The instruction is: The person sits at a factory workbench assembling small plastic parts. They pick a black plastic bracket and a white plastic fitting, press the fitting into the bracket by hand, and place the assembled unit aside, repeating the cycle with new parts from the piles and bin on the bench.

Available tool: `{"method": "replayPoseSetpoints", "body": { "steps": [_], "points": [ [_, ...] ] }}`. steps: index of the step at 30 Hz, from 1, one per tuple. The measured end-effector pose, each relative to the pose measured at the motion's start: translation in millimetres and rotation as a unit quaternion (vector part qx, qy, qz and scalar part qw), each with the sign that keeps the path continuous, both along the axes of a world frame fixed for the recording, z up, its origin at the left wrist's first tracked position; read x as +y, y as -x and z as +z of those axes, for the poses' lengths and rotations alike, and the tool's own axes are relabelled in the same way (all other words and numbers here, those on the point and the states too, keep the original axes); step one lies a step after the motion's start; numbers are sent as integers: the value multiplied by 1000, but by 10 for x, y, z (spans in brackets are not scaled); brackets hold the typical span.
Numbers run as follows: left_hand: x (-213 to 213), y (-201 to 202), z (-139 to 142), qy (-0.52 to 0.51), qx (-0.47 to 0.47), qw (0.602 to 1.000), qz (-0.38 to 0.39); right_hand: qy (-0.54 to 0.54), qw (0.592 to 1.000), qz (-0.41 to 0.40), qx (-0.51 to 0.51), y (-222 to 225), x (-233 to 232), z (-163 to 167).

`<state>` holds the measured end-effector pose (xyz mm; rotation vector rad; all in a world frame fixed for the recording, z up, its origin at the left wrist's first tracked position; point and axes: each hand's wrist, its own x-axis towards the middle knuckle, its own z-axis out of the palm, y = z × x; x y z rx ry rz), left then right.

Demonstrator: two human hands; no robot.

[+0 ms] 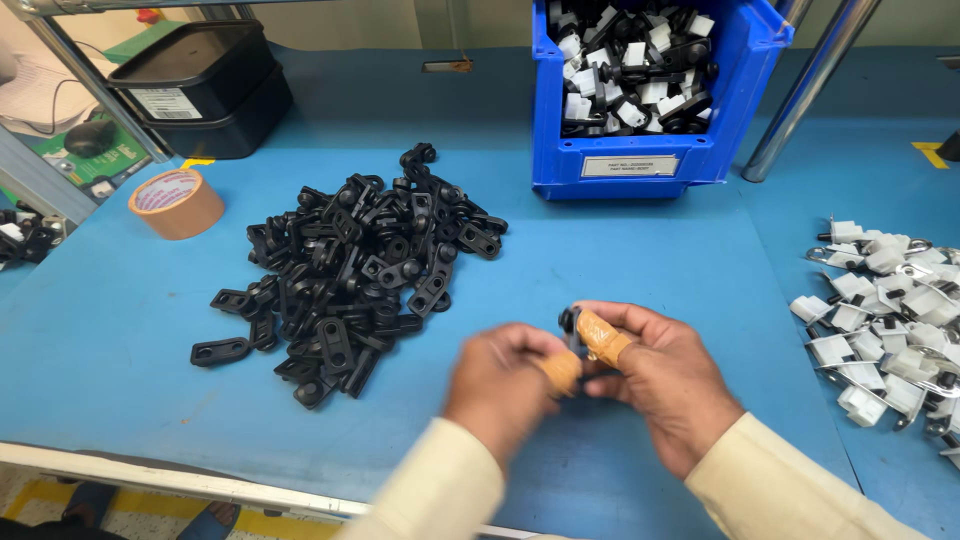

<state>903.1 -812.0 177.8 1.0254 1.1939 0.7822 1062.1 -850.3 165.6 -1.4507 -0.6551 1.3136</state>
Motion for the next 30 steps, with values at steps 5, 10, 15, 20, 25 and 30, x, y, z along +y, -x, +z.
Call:
{"method": "replayPoseSetpoints", "body": {
  "steps": [5, 10, 15, 20, 25, 30],
  "points": [
    [-296, -238, -325, 76, 16, 997, 3, 0, 991, 28, -130, -327, -240, -214],
    [-317, -369, -177, 75, -2, 997, -37, 7, 976, 111, -185, -752, -325, -188],
    [-345, -418, -81, 25, 130, 988, -75, 78, 723, 64, -684, -1755, -102, 214],
    [-337, -439, 48, -27, 243, 961, -130, 178, 604, 161, -760, -2233, 73, 21],
    [-305, -471, 185, -42, 284, 945, -155, 148, 648, 114, -738, -2255, 137, 51],
    [-238, -521, 105, -61, 274, 949, -146, 103, 758, 7, -645, -1863, 57, 261]
  ]
}}
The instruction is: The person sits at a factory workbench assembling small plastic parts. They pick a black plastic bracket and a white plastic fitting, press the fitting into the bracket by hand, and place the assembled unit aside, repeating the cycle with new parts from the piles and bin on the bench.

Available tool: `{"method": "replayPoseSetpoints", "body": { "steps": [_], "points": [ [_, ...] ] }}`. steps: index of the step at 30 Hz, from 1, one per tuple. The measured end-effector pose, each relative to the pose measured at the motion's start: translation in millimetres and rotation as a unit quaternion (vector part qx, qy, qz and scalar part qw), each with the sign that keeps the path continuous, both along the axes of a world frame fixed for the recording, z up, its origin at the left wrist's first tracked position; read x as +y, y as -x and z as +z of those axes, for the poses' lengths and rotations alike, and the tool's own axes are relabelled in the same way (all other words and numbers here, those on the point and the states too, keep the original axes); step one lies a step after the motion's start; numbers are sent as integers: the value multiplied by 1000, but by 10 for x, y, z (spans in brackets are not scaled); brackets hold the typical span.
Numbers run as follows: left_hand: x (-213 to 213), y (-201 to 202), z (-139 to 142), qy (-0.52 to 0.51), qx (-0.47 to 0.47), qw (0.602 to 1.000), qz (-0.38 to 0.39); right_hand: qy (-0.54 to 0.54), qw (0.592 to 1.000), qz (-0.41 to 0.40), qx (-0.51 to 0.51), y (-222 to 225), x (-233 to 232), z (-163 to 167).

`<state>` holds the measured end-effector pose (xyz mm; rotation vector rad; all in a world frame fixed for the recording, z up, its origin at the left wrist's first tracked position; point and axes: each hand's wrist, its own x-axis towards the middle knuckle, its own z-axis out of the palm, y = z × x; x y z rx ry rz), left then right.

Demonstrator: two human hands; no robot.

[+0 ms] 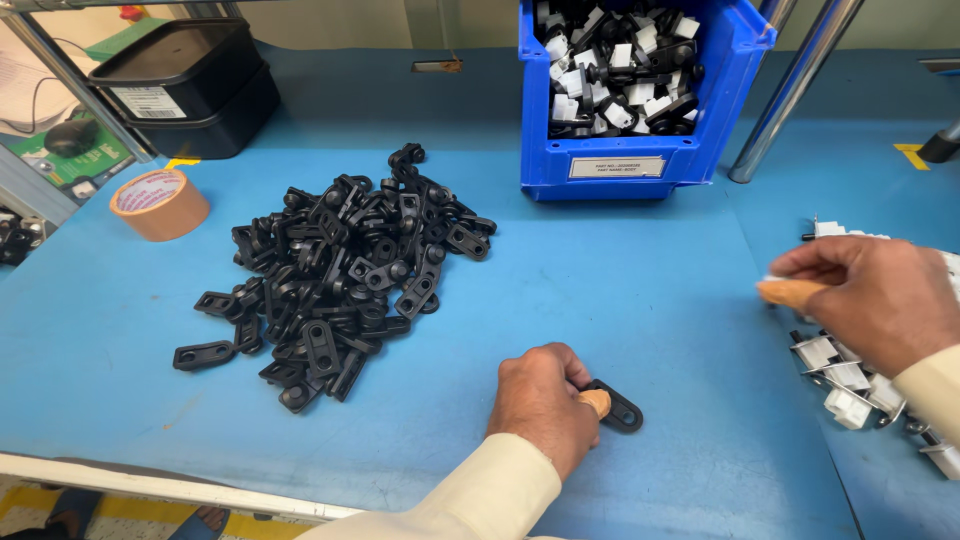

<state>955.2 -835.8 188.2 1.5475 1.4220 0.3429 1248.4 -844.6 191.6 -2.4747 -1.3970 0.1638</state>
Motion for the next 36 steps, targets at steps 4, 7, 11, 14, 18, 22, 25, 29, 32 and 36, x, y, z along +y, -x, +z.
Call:
{"method": "replayPoseSetpoints", "body": {
  "steps": [4, 7, 11, 14, 18, 22, 25, 29, 32, 36],
  "points": [
    [88, -87, -53, 9, -16, 1000, 15, -125, 982, 62, 123, 551, -124, -141],
    [143, -124, -47, 5, -19, 1000, 16, -147, 981, 61, 111, 691, -129, -250],
    [200, -147, -31, 17, -15, 1000, 14, -131, 974, -20, 184, 614, -125, -335],
    [248, -165, -23, 24, -16, 999, 18, -142, 985, 13, 101, 630, -174, -450],
    [305, -222, -9, 64, -45, 996, 44, -238, 957, 157, -46, 627, -170, -554],
    [256, -306, -26, 74, -79, 992, 62, -199, 961, 46, 186, 597, -222, -570],
    [184, -421, -58, 90, -101, 988, 75, -192, 895, -7, 402, 699, -363, -594],
    [116, -541, -82, 103, -93, 989, 51, -189, 863, -19, 468, 875, -505, -591],
    [107, -572, -66, 101, -63, 992, 28, -164, 902, -19, 398, 907, -557, -519],
    [89, -607, -13, 99, -26, 995, 12, -178, 928, 20, 326, 923, -610, -445]
  ]
}}
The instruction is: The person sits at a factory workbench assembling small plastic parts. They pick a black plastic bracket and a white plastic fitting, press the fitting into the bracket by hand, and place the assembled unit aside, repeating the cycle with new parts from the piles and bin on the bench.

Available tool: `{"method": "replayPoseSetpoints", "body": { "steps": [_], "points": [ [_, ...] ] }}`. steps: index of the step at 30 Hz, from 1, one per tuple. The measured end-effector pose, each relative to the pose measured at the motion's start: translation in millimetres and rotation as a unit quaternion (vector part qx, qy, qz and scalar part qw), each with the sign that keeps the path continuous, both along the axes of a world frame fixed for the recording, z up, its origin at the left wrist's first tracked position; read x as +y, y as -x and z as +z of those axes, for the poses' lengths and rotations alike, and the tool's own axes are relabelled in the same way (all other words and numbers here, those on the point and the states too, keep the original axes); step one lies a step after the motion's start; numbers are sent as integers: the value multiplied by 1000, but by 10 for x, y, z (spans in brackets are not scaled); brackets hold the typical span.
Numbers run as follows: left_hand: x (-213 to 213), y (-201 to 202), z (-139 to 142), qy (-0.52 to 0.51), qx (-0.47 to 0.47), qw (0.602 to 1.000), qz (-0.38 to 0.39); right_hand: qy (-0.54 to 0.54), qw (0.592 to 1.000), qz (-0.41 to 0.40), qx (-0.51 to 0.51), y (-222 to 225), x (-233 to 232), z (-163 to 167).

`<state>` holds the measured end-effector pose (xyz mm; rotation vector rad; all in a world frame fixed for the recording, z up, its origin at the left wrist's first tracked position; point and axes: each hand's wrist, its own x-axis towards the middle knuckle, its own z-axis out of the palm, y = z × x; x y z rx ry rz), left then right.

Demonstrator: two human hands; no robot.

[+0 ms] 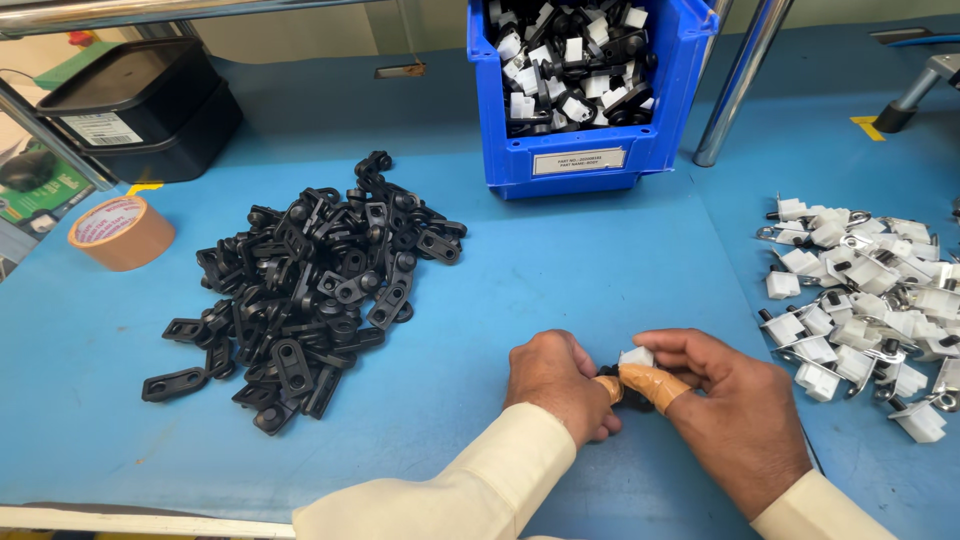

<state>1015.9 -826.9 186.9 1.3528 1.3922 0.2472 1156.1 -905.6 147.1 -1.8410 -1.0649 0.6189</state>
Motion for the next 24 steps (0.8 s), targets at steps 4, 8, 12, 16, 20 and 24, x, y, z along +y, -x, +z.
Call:
{"method": "replayPoseSetpoints", "body": {
  "steps": [4, 8, 12, 16, 20, 24],
  "points": [
    [11, -59, 78, 21, 8, 1000, -5, -3, 997, 16, -80, -21, -45, 12],
    [51, -92, 168, -19, 85, 992, -88, -27, 994, 29, -101, -78, -56, -5],
    [84, -110, 231, 1, 115, 988, -106, -67, 986, 38, -151, -66, -43, -41],
    [134, -135, 220, 15, 103, 989, -103, -89, 970, 37, -225, -24, -8, -58],
    [195, -139, 135, 19, 69, 993, -96, -92, 966, 55, -237, -49, 29, -48],
    [239, -141, 33, 24, 51, 995, -81, -119, 953, 108, -257, -128, 50, -30]
  ]
}}
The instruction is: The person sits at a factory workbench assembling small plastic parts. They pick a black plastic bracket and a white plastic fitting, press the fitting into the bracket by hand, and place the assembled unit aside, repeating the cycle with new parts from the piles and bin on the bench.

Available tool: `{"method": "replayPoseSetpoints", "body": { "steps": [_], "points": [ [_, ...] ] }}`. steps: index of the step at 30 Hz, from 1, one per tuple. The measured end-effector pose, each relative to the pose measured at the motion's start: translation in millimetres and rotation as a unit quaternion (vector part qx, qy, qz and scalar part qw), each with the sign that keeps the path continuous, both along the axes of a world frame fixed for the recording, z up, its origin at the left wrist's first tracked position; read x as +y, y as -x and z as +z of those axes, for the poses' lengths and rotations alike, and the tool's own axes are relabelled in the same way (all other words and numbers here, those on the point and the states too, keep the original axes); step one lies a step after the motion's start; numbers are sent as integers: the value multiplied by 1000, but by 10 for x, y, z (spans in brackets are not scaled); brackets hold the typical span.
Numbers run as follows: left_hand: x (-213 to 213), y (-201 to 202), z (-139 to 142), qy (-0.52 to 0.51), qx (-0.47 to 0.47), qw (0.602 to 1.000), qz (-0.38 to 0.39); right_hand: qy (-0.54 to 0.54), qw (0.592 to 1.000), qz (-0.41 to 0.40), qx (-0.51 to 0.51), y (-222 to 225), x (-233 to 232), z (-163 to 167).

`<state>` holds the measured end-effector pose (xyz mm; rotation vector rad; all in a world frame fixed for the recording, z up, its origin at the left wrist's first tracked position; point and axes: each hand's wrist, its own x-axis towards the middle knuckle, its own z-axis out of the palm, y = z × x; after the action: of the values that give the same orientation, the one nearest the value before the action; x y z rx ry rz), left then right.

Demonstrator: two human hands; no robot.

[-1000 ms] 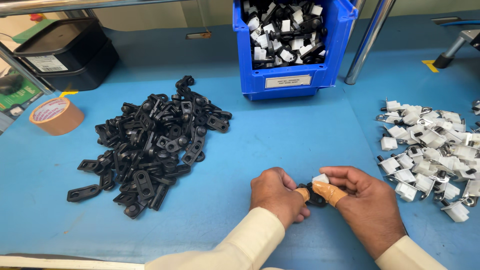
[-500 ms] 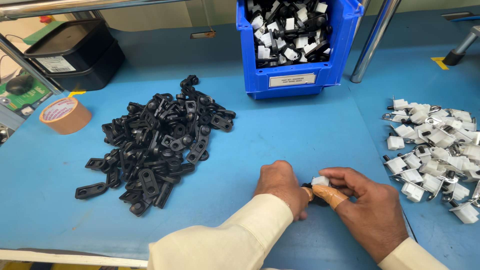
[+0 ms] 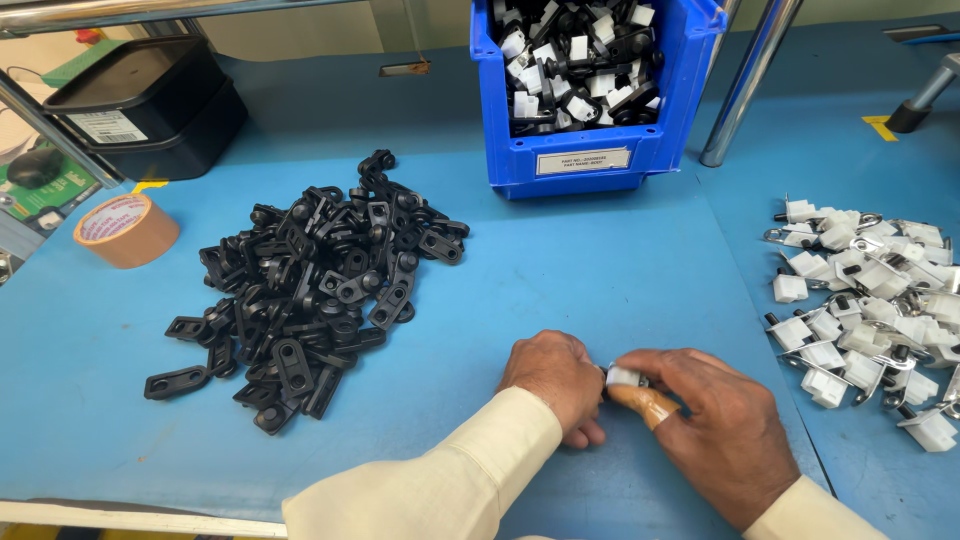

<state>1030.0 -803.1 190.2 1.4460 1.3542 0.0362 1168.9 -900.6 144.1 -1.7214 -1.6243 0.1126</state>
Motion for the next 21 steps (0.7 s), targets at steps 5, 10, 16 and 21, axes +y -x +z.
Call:
{"method": "replayPoseSetpoints", "body": {
  "steps": [5, 10, 16, 21],
  "points": [
    [41, -53, -101, -26, 5, 1000, 0, 47, 997, 51, -14, -108, 126, 65],
    [69, -48, -159, -35, -32, 999, 7, 192, 979, -8, 62, -183, 261, 152],
    [-112, -65, -206, 44, -106, 986, 118, 252, 956, -20, 148, -332, 369, 123],
    [-210, -255, -224, 31, -115, 989, 86, 229, 940, 20, 252, -572, 474, -21]
  ]
}}
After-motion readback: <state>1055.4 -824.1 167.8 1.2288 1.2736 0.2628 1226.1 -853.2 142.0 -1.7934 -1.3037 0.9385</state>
